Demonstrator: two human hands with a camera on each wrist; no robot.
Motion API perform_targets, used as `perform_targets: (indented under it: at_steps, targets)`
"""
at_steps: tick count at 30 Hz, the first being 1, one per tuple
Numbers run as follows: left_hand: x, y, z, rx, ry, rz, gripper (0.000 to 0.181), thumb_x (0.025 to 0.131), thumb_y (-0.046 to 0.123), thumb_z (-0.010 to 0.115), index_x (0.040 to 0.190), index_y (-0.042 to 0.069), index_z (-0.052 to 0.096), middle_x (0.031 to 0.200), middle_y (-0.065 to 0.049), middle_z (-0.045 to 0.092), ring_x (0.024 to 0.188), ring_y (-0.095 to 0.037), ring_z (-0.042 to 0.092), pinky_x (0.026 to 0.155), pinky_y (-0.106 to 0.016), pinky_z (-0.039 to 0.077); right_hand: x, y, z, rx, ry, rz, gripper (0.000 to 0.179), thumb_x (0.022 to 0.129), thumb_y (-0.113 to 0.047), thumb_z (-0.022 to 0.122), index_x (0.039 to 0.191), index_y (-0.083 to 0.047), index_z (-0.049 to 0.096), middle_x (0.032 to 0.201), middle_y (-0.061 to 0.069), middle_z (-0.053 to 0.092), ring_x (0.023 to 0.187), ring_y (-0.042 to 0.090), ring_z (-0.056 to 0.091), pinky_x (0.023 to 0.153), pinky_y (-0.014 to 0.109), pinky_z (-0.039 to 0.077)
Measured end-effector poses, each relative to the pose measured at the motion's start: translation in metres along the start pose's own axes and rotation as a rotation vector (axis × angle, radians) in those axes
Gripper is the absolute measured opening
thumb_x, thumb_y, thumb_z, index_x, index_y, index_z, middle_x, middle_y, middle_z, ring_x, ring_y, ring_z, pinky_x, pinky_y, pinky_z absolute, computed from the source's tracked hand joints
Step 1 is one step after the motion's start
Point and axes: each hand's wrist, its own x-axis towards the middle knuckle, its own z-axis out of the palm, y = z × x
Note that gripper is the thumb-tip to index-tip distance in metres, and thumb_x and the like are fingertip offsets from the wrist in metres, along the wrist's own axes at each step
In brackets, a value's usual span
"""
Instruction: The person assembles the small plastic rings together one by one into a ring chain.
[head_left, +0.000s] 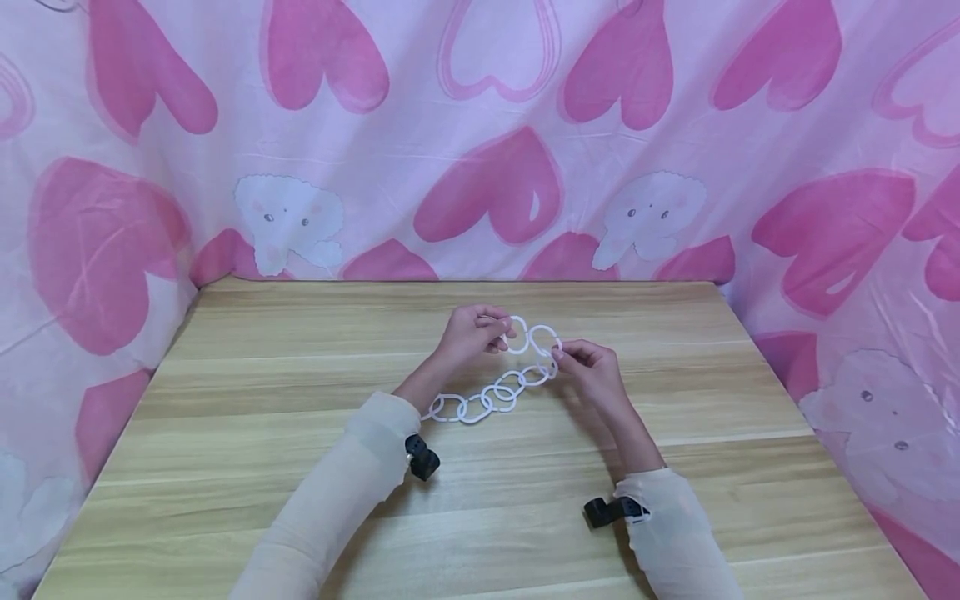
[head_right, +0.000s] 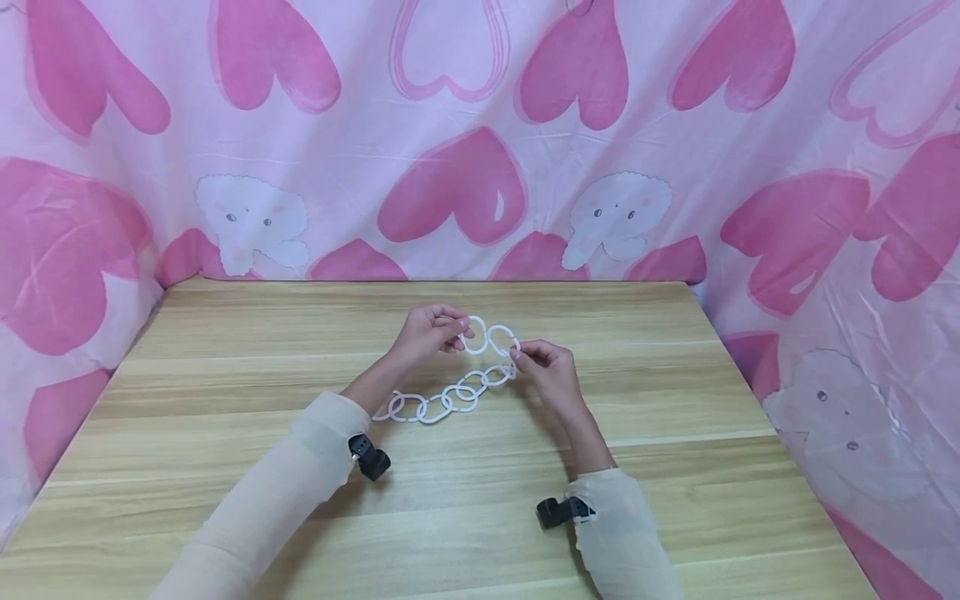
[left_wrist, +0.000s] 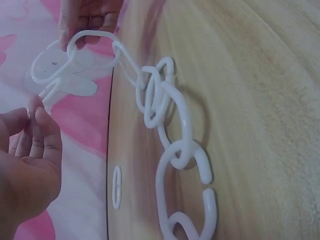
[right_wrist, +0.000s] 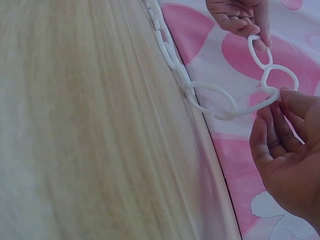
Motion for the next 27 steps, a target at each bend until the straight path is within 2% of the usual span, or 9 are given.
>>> perform_targets:
  at_steps: [6,9,11,13,16,18,19,23,27]
  targets:
    - [0.001,0.003,0.000,0.056,0.039,0.027,0.014,0.095,0.004,0.066,0.104,-0.007,0.069,0.080,-0.011,0.078,0.054,-0.005,0.061,0.053,-0.016,0.047,0.000,0.002,0.000,-0.018,0.008,0.004,0.027,0.095,-0.001,0.067,0.109,0.021,0.063,0.080,-0.019,0.070,0.079,-0.002,0.063,0.074,0.013,0.056]
    - [0.001,0.006,0.000,0.096,0.055,0.041,0.014,0.095,0.007,0.068,0.102,-0.004,0.072,0.080,-0.010,0.079,0.058,-0.007,0.062,0.057,-0.021,0.048,0.000,0.004,-0.001,-0.022,0.017,0.004,0.027,0.094,0.000,0.068,0.110,0.021,0.063,0.080,-0.020,0.070,0.079,-0.002,0.063,0.073,0.013,0.055]
    - [0.001,0.008,0.000,0.113,0.054,0.051,0.014,0.094,0.007,0.069,0.103,-0.004,0.073,0.084,-0.014,0.079,0.060,-0.007,0.063,0.064,-0.030,0.056,-0.001,0.004,-0.001,-0.029,0.017,0.004,0.027,0.094,-0.001,0.068,0.110,0.021,0.063,0.080,-0.020,0.070,0.079,-0.001,0.063,0.073,0.013,0.055]
    - [0.001,0.010,0.002,0.132,0.048,0.061,0.015,0.094,0.007,0.070,0.103,-0.004,0.073,0.087,-0.017,0.079,0.060,-0.006,0.063,0.066,-0.030,0.058,-0.001,0.004,-0.002,-0.036,0.017,0.007,0.028,0.094,-0.001,0.068,0.110,0.021,0.064,0.080,-0.020,0.070,0.079,-0.002,0.063,0.073,0.013,0.055]
    - [0.000,0.012,0.004,0.156,0.041,0.077,0.015,0.093,0.008,0.070,0.102,-0.003,0.074,0.087,-0.019,0.078,0.059,-0.005,0.061,0.061,-0.027,0.056,-0.001,0.005,-0.002,-0.048,0.014,0.003,0.028,0.093,-0.001,0.069,0.110,0.020,0.065,0.079,-0.020,0.070,0.079,-0.002,0.063,0.073,0.013,0.055]
    - [-0.001,0.014,0.006,0.166,0.035,0.088,0.014,0.093,0.008,0.070,0.100,-0.003,0.075,0.084,-0.019,0.077,0.057,-0.006,0.059,0.054,-0.018,0.048,0.000,0.004,-0.002,-0.061,0.013,-0.005,0.027,0.093,-0.001,0.070,0.110,0.019,0.066,0.079,-0.021,0.070,0.078,-0.002,0.064,0.072,0.013,0.055]
    - [-0.001,0.014,0.006,0.170,0.030,0.095,0.014,0.093,0.008,0.070,0.100,-0.003,0.075,0.083,-0.019,0.077,0.056,-0.006,0.058,0.052,-0.018,0.048,0.000,0.004,-0.002,-0.066,0.012,-0.011,0.026,0.093,-0.001,0.070,0.109,0.019,0.066,0.079,-0.021,0.070,0.078,-0.002,0.064,0.072,0.013,0.055]
    - [0.000,0.014,0.008,0.154,0.002,0.107,0.016,0.094,0.007,0.070,0.103,-0.006,0.074,0.085,-0.023,0.076,0.054,-0.005,0.056,0.053,-0.017,0.051,0.000,0.003,-0.002,-0.085,0.012,-0.032,0.026,0.093,-0.002,0.070,0.109,0.018,0.067,0.078,-0.022,0.070,0.078,-0.002,0.063,0.071,0.012,0.054]
    - [0.001,0.014,0.009,0.136,-0.004,0.082,0.019,0.096,0.006,0.068,0.108,-0.007,0.073,0.095,-0.026,0.076,0.059,-0.005,0.060,0.058,-0.018,0.056,0.000,0.004,-0.002,-0.088,0.013,-0.036,0.025,0.093,-0.001,0.070,0.109,0.018,0.067,0.078,-0.022,0.070,0.078,-0.002,0.063,0.071,0.012,0.054]
